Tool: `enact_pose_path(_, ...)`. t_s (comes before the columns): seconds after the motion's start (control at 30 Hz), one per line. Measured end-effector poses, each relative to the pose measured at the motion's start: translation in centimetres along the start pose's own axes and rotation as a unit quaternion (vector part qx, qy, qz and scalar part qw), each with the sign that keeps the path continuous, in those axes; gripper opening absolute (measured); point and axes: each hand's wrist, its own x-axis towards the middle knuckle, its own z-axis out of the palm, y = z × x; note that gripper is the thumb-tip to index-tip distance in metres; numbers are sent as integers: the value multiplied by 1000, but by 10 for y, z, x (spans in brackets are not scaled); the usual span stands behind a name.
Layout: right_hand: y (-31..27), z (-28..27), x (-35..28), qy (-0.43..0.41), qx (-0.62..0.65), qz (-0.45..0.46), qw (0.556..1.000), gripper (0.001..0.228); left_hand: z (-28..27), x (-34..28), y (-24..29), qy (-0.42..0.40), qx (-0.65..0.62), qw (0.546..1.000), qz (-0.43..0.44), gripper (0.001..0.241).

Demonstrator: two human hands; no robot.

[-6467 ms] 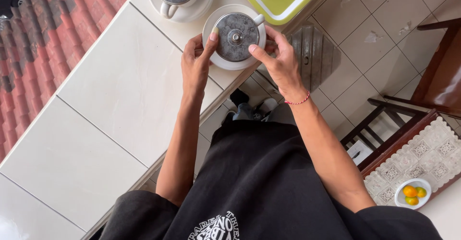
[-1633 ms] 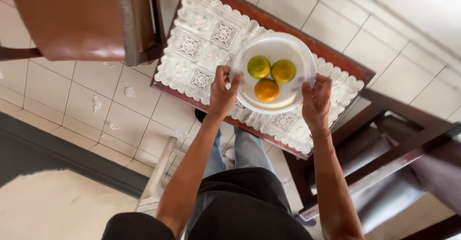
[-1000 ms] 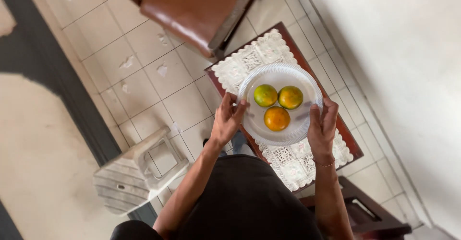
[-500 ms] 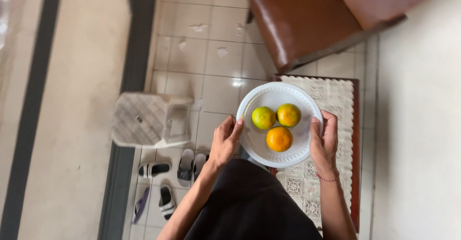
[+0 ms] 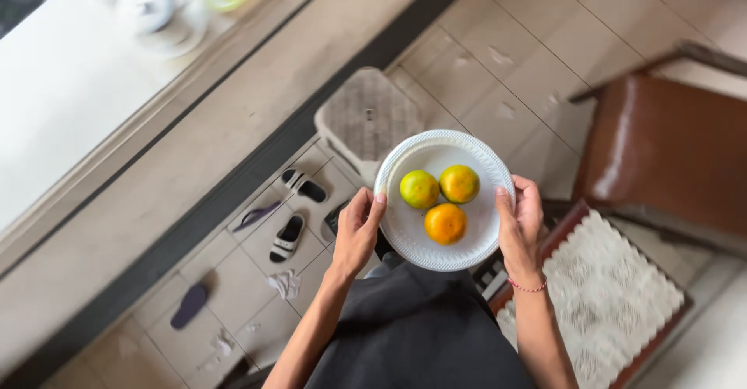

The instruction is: The person carries a lidded teapot resting on a saucer between a small lace-covered table and a tiled counter ledge, repeatedly moving it back and forth. They also carry a plate of oranges and bananas between the table and the counter and set it down in both places.

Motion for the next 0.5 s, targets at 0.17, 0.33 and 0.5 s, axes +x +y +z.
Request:
enact_pose_path(0.17,-5,63,24,-139,29,13,990,28,-44,-25,-12,133,-30,991,-9,39)
enact_pose_path(0.33,-17,126,42,-252,30,35,967,32,-75,-36,-21,243,-63,967,-45,38)
enact_pose_path(0.5,-23,199,78,-312,23,57,948,34,-111,-6,-22,326,-70,943,-5,34)
